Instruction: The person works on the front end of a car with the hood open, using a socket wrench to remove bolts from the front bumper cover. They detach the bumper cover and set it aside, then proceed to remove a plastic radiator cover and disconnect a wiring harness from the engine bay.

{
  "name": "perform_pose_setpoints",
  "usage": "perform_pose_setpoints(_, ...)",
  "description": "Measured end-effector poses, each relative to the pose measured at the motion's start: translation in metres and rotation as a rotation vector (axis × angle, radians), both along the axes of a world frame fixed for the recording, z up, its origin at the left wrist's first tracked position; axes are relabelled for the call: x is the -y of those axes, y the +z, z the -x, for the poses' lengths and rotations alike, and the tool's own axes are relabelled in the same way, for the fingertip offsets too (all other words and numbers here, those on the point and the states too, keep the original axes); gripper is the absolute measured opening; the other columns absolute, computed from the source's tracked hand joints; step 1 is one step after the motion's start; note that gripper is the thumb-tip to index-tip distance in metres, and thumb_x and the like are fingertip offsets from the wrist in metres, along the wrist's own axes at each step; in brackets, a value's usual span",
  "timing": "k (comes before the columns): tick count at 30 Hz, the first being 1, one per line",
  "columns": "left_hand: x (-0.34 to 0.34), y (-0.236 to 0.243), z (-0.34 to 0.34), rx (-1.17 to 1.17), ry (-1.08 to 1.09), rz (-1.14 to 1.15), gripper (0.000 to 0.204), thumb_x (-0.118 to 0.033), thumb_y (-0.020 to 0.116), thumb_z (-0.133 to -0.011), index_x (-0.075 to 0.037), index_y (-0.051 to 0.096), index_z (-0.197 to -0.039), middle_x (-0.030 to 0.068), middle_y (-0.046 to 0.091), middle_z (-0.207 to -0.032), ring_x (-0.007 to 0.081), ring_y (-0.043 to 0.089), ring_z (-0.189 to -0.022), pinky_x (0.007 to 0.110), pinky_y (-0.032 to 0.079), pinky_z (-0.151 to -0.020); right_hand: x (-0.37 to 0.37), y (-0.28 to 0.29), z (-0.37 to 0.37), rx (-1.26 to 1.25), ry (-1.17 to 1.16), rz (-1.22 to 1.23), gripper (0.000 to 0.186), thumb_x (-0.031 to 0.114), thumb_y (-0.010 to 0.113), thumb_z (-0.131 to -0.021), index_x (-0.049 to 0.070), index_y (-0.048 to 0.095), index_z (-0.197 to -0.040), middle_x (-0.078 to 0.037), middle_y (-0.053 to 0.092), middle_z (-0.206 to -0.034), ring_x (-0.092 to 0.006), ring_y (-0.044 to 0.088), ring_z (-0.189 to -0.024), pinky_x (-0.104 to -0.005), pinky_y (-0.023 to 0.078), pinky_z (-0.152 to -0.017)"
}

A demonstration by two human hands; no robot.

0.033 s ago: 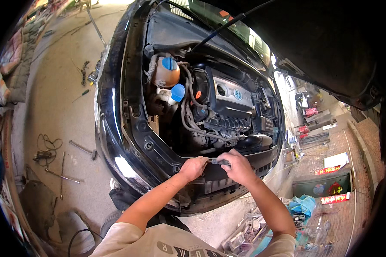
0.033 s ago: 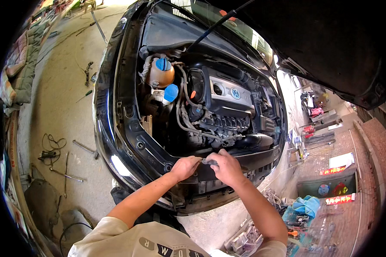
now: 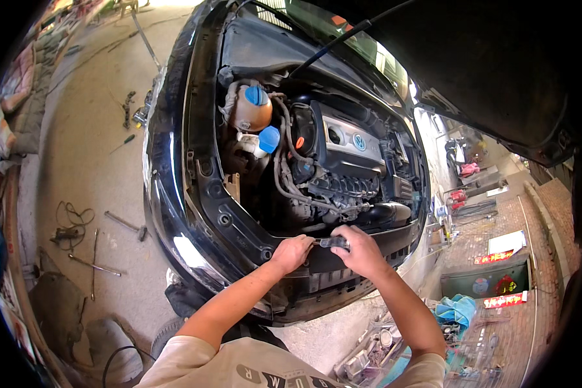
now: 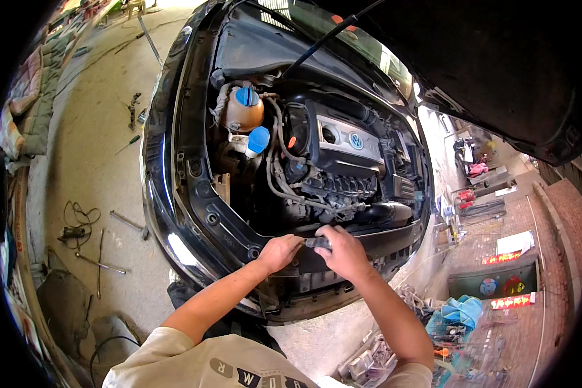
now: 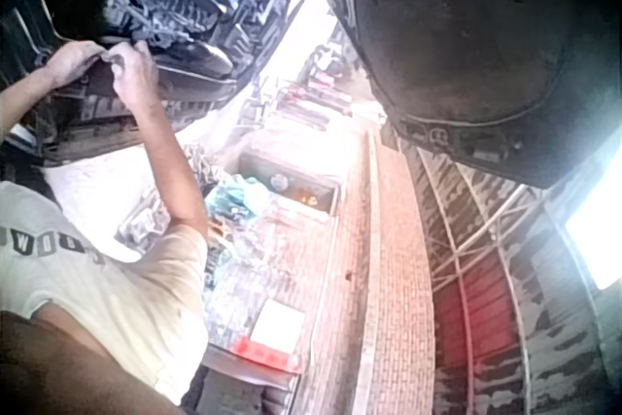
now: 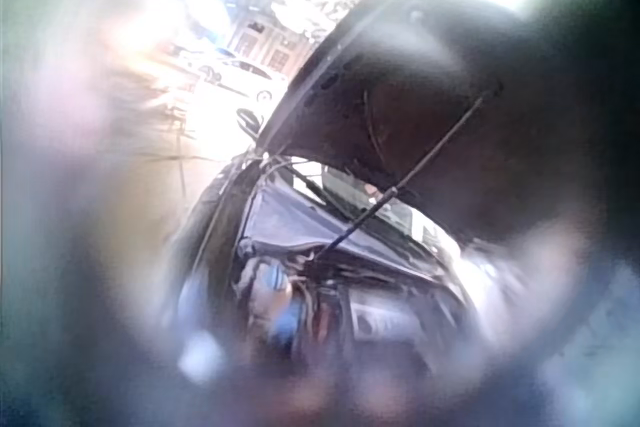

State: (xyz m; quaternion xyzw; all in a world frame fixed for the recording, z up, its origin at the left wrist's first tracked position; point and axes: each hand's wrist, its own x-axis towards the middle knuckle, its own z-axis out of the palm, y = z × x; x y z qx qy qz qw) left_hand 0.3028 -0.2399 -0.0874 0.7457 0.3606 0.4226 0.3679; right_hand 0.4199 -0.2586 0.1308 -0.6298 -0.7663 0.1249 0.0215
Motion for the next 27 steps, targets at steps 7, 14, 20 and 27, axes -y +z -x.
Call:
perform_pose_setpoints(7, 0.000, 0.010, 0.001, -0.031, 0.016, 0.119, 0.018, -0.021, 0.067, -0.088, -0.004, 0.063, -0.094, 0.0164, 0.064, -0.087, 0.0368, 0.064, -0.083, 0.044, 0.052, -0.073, 0.004, -0.006, -0.008, 0.015, -0.058, 0.033, 0.026, 0.032, 0.069, -0.088, 0.008, 0.068, -0.098, -0.021, 0.070, -0.089, -0.0409, 0.067, -0.081, -0.0484, 0.051, -0.071)
perform_pose_setpoints(14, 0.000, 0.003, -0.004, -0.089, -0.020, 0.161, 0.023, -0.022, 0.068, -0.087, -0.005, 0.063, -0.100, 0.0162, 0.067, -0.095, 0.0364, 0.064, -0.089, 0.043, 0.053, -0.077, 0.001, -0.007, -0.007, 0.096, -0.176, -0.004, 0.033, 0.038, 0.069, -0.089, 0.008, 0.066, -0.101, -0.019, 0.070, -0.090, -0.0413, 0.066, -0.082, -0.0479, 0.051, -0.073)
perform_pose_setpoints(20, 0.002, 0.012, 0.003, 0.059, 0.051, 0.061, 0.025, -0.023, 0.066, -0.089, -0.004, 0.065, -0.105, 0.0176, 0.068, -0.099, 0.0365, 0.065, -0.092, 0.043, 0.053, -0.081, 0.004, 0.000, -0.004, -0.025, -0.030, 0.011, 0.021, 0.025, 0.070, -0.088, 0.009, 0.067, -0.101, -0.020, 0.069, -0.096, -0.0400, 0.066, -0.086, -0.0462, 0.051, -0.075)
perform_pose_setpoints(27, -0.003, 0.023, 0.002, -0.144, -0.028, 0.238, 0.020, -0.019, 0.065, -0.090, -0.004, 0.064, -0.103, 0.0158, 0.068, -0.098, 0.0363, 0.065, -0.091, 0.043, 0.053, -0.079, 0.006, -0.008, -0.009, 0.067, -0.188, 0.104, 0.029, 0.035, 0.069, -0.088, 0.008, 0.065, -0.100, -0.020, 0.069, -0.087, -0.0408, 0.067, -0.079, -0.0469, 0.052, -0.070)
